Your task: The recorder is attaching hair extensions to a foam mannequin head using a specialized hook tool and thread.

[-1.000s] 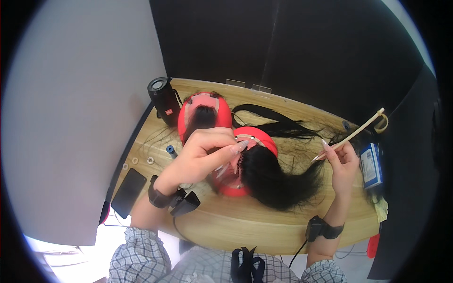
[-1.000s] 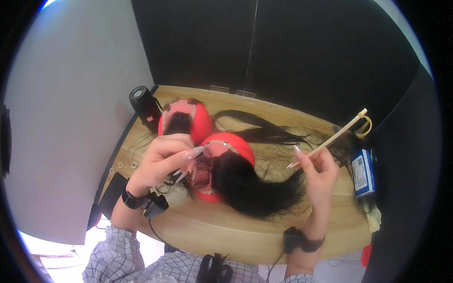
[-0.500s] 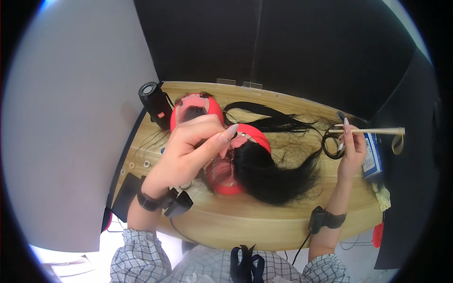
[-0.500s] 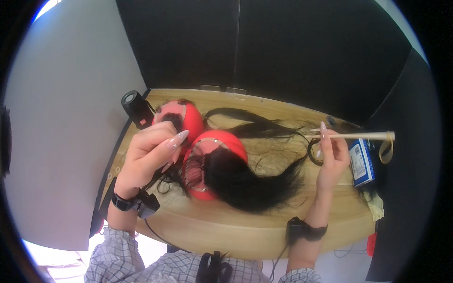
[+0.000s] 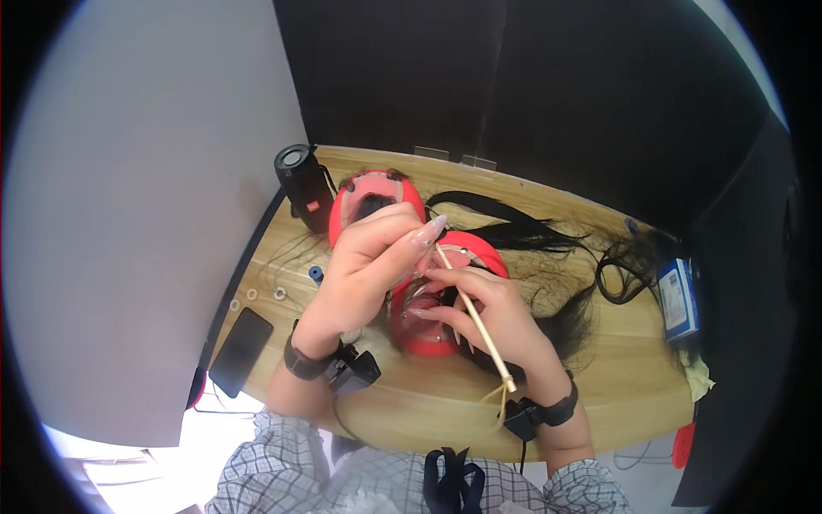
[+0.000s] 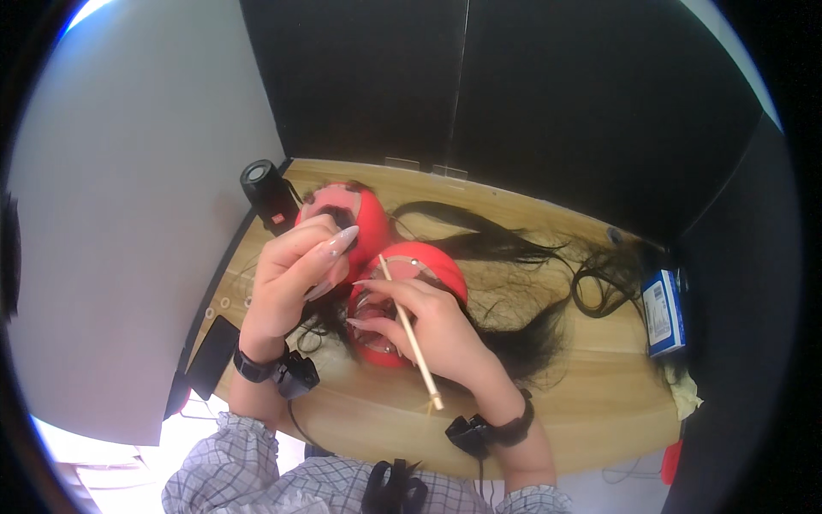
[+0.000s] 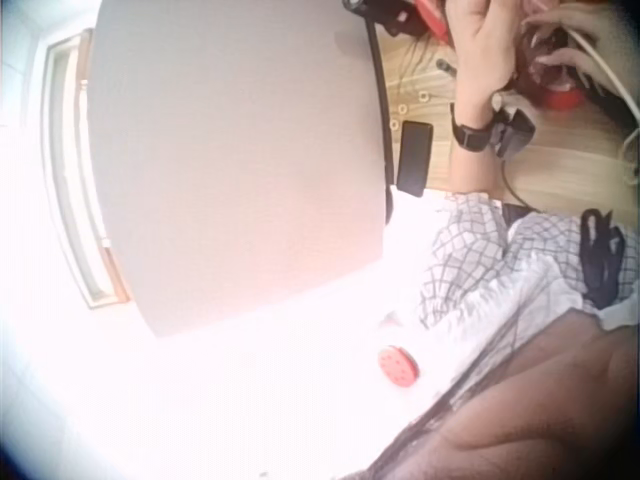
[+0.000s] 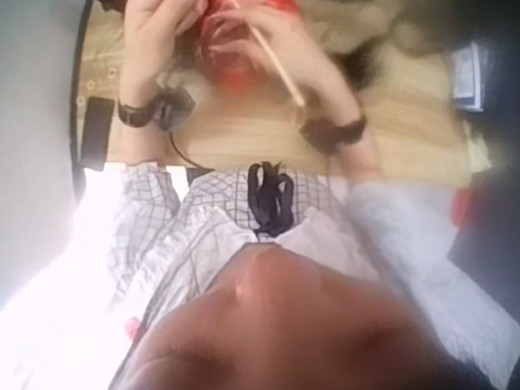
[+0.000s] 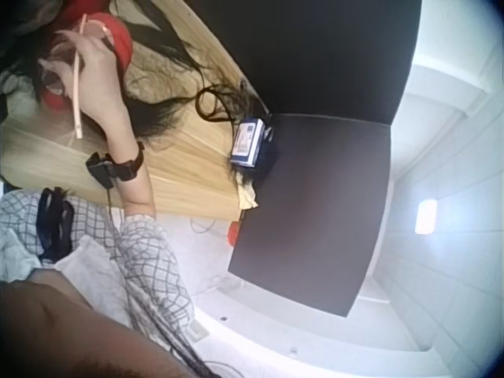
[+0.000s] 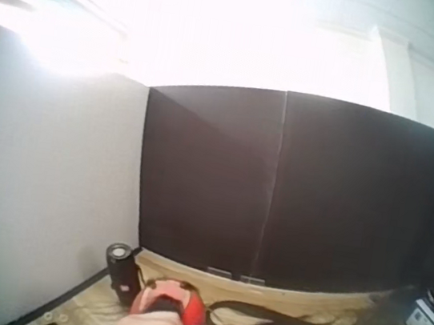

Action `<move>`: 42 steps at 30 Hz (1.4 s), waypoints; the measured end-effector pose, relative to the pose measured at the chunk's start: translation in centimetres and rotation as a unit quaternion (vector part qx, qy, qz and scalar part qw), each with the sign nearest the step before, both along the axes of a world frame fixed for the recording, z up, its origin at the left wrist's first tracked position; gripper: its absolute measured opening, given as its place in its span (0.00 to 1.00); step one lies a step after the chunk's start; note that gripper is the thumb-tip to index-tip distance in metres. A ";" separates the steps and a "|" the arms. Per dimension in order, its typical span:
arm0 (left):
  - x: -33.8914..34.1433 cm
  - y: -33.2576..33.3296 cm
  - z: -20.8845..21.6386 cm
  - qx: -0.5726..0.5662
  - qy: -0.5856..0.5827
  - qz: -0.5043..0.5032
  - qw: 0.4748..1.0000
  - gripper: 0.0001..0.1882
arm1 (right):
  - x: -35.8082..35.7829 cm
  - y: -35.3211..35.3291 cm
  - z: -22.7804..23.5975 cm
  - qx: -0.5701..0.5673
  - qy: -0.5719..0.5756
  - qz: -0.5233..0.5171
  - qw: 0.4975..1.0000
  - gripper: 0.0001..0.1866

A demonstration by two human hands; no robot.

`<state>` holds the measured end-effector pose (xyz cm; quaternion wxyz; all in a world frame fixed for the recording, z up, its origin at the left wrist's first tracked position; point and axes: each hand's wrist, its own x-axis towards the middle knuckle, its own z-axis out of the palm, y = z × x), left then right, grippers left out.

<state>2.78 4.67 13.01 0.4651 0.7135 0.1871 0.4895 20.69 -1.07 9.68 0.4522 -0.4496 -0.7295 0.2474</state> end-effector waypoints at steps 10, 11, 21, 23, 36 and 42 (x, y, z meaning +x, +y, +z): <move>-2.0 0.3 1.0 0.042 0.049 0.040 0.997 0.14 | 0.7 1.7 -0.3 -0.109 0.133 0.008 0.985 0.02; -2.4 0.3 1.1 0.065 0.078 0.058 0.993 0.13 | 0.7 1.6 -0.1 -0.110 0.133 0.009 0.985 0.02; -2.7 0.5 1.3 0.114 0.090 0.004 0.989 0.12 | 0.6 1.8 0.0 -0.233 0.319 0.100 0.913 0.05; -3.2 0.8 1.0 0.071 0.097 -0.023 0.993 0.12 | 0.9 1.9 -0.2 -0.209 0.326 0.112 0.915 0.05; 1.3 1.1 -2.2 -0.085 0.157 -0.242 0.954 0.18 | 4.3 1.4 2.5 -0.008 0.366 0.007 0.930 0.04; 2.2 0.6 -2.0 -0.175 0.172 -0.266 0.932 0.17 | 4.4 1.3 1.9 0.041 0.363 0.021 0.931 0.03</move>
